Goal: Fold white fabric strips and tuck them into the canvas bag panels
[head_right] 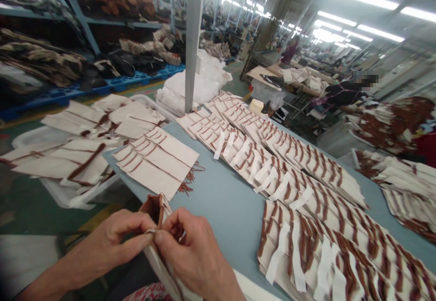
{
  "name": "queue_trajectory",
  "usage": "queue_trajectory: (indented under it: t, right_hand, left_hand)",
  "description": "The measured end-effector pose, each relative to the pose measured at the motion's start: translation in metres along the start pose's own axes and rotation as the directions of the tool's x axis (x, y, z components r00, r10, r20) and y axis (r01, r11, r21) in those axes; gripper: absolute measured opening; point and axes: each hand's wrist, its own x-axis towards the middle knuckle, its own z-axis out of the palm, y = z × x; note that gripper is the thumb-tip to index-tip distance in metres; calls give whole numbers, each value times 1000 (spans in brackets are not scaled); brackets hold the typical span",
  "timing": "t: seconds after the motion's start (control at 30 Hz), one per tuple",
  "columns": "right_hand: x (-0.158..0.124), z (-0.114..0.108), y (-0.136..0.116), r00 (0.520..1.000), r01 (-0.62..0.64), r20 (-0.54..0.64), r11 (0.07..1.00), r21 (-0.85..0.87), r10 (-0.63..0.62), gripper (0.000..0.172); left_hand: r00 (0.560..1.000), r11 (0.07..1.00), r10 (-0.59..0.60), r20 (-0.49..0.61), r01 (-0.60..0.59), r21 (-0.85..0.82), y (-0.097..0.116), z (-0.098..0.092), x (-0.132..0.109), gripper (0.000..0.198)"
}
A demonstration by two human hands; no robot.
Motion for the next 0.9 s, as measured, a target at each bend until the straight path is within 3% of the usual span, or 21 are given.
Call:
queue_trajectory:
  t: [0.17,0.3,0.47,0.63,0.73,0.9]
  right_hand:
    - [1,6,3,997,26,-73,990,-138,-36,24]
    - [-3,16,13,978,91,-161,963,-253,-135,19]
    - [-12,28,33,972,82,-185,951,-299,-142,12]
    - [-15,34,41,976,-33,-220,989,-142,1,22]
    - [-16,36,46,982,-61,-190,973,-224,18,22]
    - [-17,41,57,978,-18,-201,930,-368,-60,21]
  left_hand:
    - [993,995,18,-113,-29,-97,3,8,-4,34]
    - [976,987,-51,-210,16,-162,-3,20,-9,34]
    - [974,973,-72,-216,22,-228,-14,32,-12,39]
    - [955,991,-110,-274,85,-100,-18,37,-16,37]
    - [964,989,-133,-230,115,-89,-26,36,-14,43]
    - [965,991,-135,-224,132,-28,-38,40,-9,49]
